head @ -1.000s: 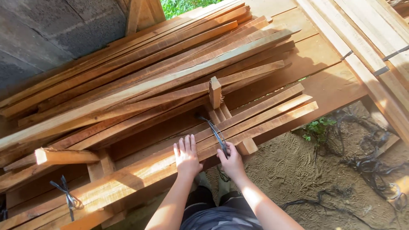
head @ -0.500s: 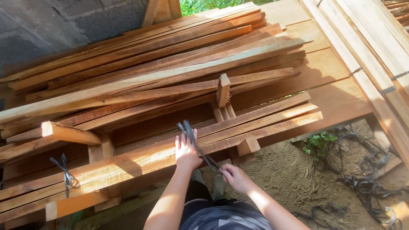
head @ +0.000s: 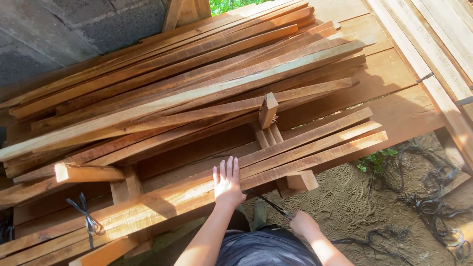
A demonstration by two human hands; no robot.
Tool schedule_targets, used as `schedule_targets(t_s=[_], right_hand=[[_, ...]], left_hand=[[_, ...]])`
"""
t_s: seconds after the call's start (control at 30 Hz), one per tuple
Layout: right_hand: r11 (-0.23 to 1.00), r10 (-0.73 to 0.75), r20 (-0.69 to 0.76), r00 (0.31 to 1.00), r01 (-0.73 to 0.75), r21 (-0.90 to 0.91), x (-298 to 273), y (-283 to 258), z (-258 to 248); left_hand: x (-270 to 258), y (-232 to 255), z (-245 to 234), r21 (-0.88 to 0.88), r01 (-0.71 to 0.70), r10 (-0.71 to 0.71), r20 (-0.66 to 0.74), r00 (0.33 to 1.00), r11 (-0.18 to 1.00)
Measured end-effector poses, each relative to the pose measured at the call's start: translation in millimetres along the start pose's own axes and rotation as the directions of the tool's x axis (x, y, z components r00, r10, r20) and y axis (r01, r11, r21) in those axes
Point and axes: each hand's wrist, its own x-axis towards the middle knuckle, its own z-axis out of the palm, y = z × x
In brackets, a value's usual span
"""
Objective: The person ties a bundle of wooden planks together using a black strap. They wrap the strap around the planks, pull it tight, and tie a knot to secure the bundle.
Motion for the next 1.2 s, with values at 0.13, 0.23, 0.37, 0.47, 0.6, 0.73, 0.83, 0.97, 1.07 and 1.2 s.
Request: schedule_targets(t_s=[0.13,0.23,0.37,0.47,0.6,0.73,0.83,0.97,1.07,1.2], right_hand=[[0.994,0.095,0.037,0.995,-0.096,0.043,-26.3,-13.3,-18.2],[0.988,0.155,0.044,0.987,-0.156,0.020,-31.9,-7.6,-17.8],[0.972,0.193,0.006,0.981,-0.192,0.131,-39.8,2.2,-13.0],[0.945,0.213,-0.066,0.975,-0.188,0.266,-41.5,8.3,5.1],[0.904,0.304,0.016,0.953,-0.294,0.310,-86.7,-26.0,-25.1],[0.918,0.312,-0.103,0.945,-0.272,0.288,-56.4,11.6,15.0],[0.916,0.316,-0.126,0.940,-0.268,0.298,-62.2,3.9,10.7],[0.926,0.320,-0.221,0.921,-0.255,0.279,-81.1,-15.0,6.2],[0.947,0.251,-0.298,0.921,-0.170,0.273,-82.5,-29.3,6.2],[0.956,0.050,-0.355,0.934,0.058,0.287,-84.3,-62.9,1.2]], left_hand=[[5.5,-3.0,-7.0,-0.017,-0.029,0.028,-0.018,0.999,0.999],[7.9,-4.8,-10.1,0.000,-0.053,0.053,-0.098,0.994,0.999],[7.9,-4.1,-12.5,-0.136,-0.064,0.078,0.102,0.992,0.989],[7.0,-4.5,-11.5,-0.157,-0.067,0.086,0.117,0.989,0.985],[6.1,-4.5,-10.6,-0.174,-0.062,0.085,0.130,0.988,0.983],[4.6,-6.7,-17.1,-0.235,-0.060,0.094,0.135,0.986,0.970],[8.6,-8.3,-19.4,-0.241,-0.069,0.099,0.113,0.989,0.968],[5.8,-7.8,-20.9,-0.257,-0.065,0.113,0.176,0.978,0.964],[10.3,-11.7,-25.5,-0.266,-0.074,0.123,0.171,0.978,0.961],[6.6,-22.8,-26.3,-0.280,-0.113,0.166,0.172,0.971,0.953]])
